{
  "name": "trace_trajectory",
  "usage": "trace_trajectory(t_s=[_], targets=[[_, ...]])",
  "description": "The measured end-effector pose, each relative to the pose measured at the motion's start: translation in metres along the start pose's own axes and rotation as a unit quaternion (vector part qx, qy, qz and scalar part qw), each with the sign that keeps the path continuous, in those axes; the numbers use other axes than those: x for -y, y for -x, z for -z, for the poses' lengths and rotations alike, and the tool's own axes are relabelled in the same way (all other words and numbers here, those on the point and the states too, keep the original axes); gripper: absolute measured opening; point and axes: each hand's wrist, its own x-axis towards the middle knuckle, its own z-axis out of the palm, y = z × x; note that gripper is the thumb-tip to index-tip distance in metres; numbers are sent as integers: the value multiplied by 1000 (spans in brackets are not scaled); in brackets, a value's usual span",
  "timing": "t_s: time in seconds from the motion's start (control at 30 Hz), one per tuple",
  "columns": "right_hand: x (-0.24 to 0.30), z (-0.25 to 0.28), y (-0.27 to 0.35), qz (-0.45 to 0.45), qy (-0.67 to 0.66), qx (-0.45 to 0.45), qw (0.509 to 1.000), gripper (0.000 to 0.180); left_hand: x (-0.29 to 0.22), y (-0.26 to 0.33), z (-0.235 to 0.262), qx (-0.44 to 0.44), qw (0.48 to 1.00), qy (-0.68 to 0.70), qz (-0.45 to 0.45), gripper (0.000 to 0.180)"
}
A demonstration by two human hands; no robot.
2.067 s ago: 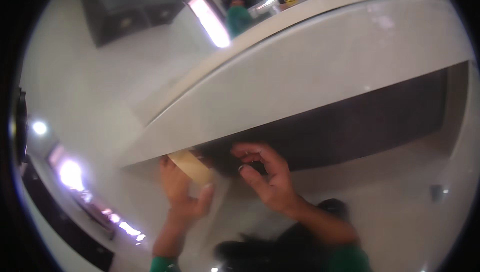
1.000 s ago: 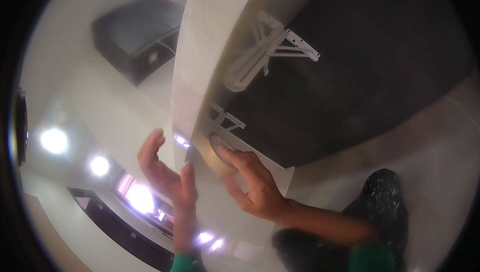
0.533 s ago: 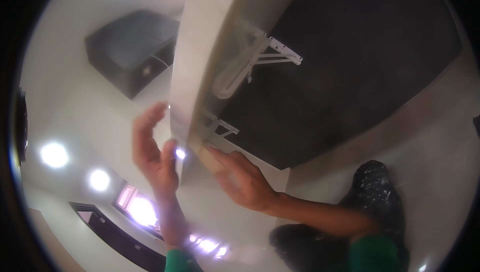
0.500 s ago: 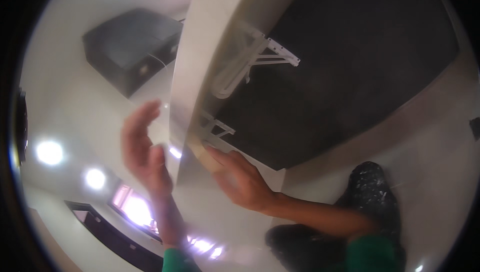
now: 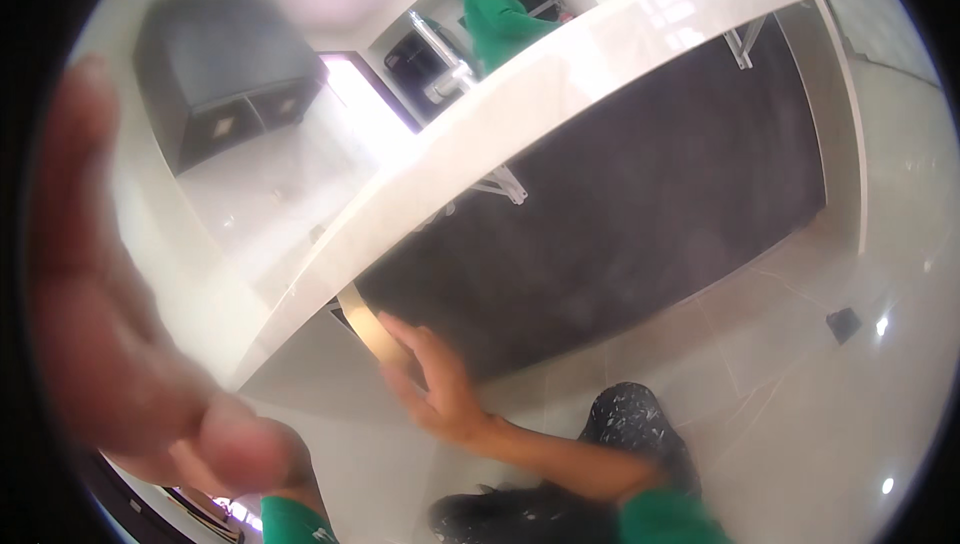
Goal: The person applies masking tape to the underside edge of a white counter, pressing it down by hand while sitting on the floor.
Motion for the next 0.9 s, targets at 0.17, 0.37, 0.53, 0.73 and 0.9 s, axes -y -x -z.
trace_trajectory(t_s=[0.17, 0.37, 0.53, 0.73, 0.9], targets=[[1, -5, -1, -11, -13, -5, 1000, 52, -17, 5, 10, 31, 998, 63, 1, 83], [-1, -2, -2, 7, -9, -16, 1000, 52, -23, 14, 20, 57, 991, 123, -4, 87], [-21, 0, 15, -49, -38, -13, 998, 52, -21, 26, 40, 83, 981, 173, -13, 91], [-8, -14, 4, -14, -65, -15, 998, 53, -37, 20, 21, -53, 992, 97, 62, 85], [-29, -9, 10, -3, -12, -23, 1000, 53, -27, 29, 52, -158, 977, -137, -52, 72]])
